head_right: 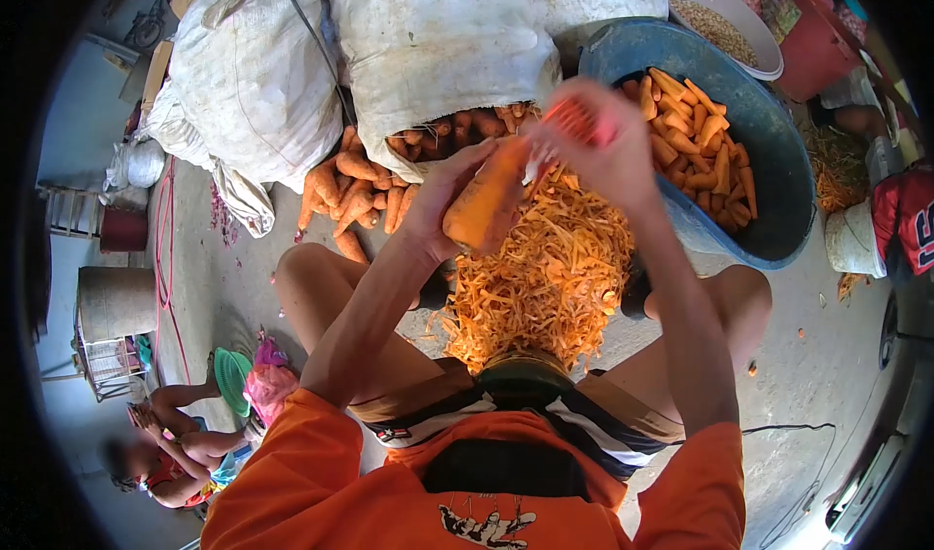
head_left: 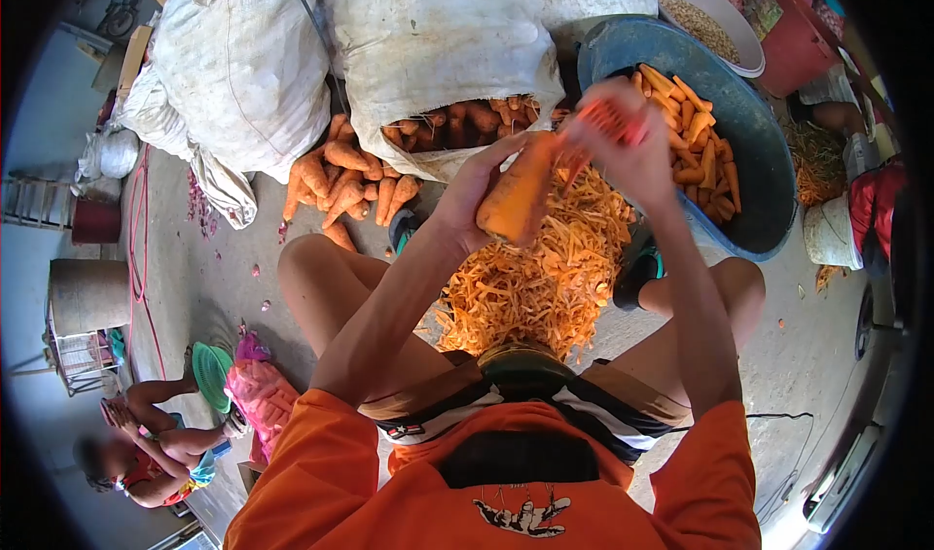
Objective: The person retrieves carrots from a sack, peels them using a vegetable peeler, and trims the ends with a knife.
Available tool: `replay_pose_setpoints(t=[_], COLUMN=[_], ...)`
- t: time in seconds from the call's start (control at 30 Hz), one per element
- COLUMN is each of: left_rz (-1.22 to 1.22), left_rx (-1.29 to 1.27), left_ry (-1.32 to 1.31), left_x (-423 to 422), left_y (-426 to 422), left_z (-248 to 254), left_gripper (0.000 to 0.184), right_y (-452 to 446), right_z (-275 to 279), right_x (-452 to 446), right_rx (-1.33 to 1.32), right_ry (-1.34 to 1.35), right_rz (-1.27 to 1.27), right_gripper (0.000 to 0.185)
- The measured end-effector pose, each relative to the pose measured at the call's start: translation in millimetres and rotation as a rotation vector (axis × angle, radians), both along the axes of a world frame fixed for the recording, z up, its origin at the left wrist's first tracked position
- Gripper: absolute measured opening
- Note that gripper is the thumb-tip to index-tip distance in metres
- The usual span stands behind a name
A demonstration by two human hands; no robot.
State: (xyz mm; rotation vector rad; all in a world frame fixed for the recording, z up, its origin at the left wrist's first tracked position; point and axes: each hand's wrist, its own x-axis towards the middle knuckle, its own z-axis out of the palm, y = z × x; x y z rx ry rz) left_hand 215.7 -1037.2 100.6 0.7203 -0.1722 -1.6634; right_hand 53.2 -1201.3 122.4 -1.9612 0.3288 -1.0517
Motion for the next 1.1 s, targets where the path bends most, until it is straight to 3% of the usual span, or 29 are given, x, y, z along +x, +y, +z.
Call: replay_pose_setpoints(t=[0.03, 0.07, 0.13, 0.17, 0.2, 0.3, 0.37, 0.47, 0.5, 0.53, 0.6, 0.63, 0.7, 0.73, 0.8, 0.87, 0.93, 0.97, 1.0, 1.07, 1.1], left_rz=[0.005, 0.008, 0.004, -0.004, -0.011, 0.041, 0.084, 0.056, 0.039, 0.034, 0.037, 0.038, 0.019, -0.005, -0.013, -0.038, 0.066, 0.081, 0.085, 0.058, 0.061], left_rx=[-0.027, -0.025, -0.045, -0.037, 0.002, 0.019, -0.003, -0.022, 0.014, 0.024, 0.02, 0.058, 0.003, -0.054, -0.048, -0.024, 0.079, 0.054, 0.05, -0.024, -0.027], left_ry=[0.069, 0.068, -0.046, -0.04, -0.058, -0.106, -0.137, -0.139, -0.192, -0.179, -0.129, -0.143, -0.065, 0.012, -0.006, -0.011, -0.107, -0.135, -0.137, -0.101, -0.106], left_x=[0.2, 1.0, -3.8, -4.5, -3.1, -6.5, -2.4, -3.7, -6.4, -9.5, -10.0, -7.9, 0.7, 3.0, 1.8, -7.5, -13.4, -11.7, -8.5, -3.2, -1.6], left_y=[-1.8, -1.8, 3.8, 6.5, 8.6, 5.0, 3.9, 8.7, 5.5, 5.9, 9.0, 9.8, 7.3, 4.7, 3.4, 9.0, 9.6, 8.8, 8.1, 7.9, 5.6], left_z=[-1.4, -3.2, 1.4, 4.9, 9.5, 13.2, -1.0, -9.7, -7.3, -3.6, 3.3, 4.2, -9.7, -10.8, -12.0, -5.6, 11.1, 6.3, 1.9, -7.3, -11.4], left_gripper=[0.037, 0.037, 0.038, 0.038, 0.038, 0.037, 0.037, 0.037, 0.038, 0.038, 0.037, 0.038, 0.039, 0.041, 0.041, 0.041, 0.039, 0.036, 0.036, 0.036, 0.036], right_y=[14.5, 13.7, 11.0, -2.2, -34.0, -24.9, 16.8, 22.9, 4.2, -12.1, -64.3, -45.7, 3.8, 11.6, 20.4, -14.1, -46.3, -43.6, -24.2, 21.2, 29.7], right_z=[3.6, 2.3, -6.0, -8.4, -14.3, -1.8, -0.8, 3.6, -25.8, -29.7, -42.7, -30.4, -14.1, -11.2, -14.7, -30.0, -25.5, -23.3, -18.2, -7.9, -6.3], right_x=[1.5, 2.9, 1.5, 5.1, -3.2, -7.7, -1.3, -5.8, -4.4, -2.2, -15.2, -10.2, -1.3, 0.2, 1.4, -8.0, -14.8, -15.6, -12.8, -9.3, -6.4], right_rx=[-0.191, -0.189, -0.25, 0.274, 0.037, 0.21, -0.223, -0.329, -0.202, 0.293, -0.09, -0.092, 0.352, 0.344, -0.42, -0.309, 0.067, 0.106, 0.102, -0.05, -0.373], right_ry=[0.012, 0.011, 0.063, -0.081, 0.073, 0.039, -0.033, 0.132, 0.098, 0.005, 0.232, 0.232, -0.088, -0.088, -0.038, 0.004, 0.17, 0.1, 0.097, 0.057, 0.025], right_rz=[0.134, 0.136, 0.0, 0.131, -0.171, -0.149, 0.115, 0.186, 0.017, 0.113, -0.221, -0.22, 0.23, 0.237, 0.125, 0.037, -0.187, -0.175, -0.171, 0.145, 0.196], right_gripper=[0.031, 0.031, 0.029, 0.028, 0.029, 0.03, 0.024, 0.031, 0.028, 0.027, 0.03, 0.03, 0.029, 0.029, 0.029, 0.03, 0.033, 0.036, 0.036, 0.035, 0.034])
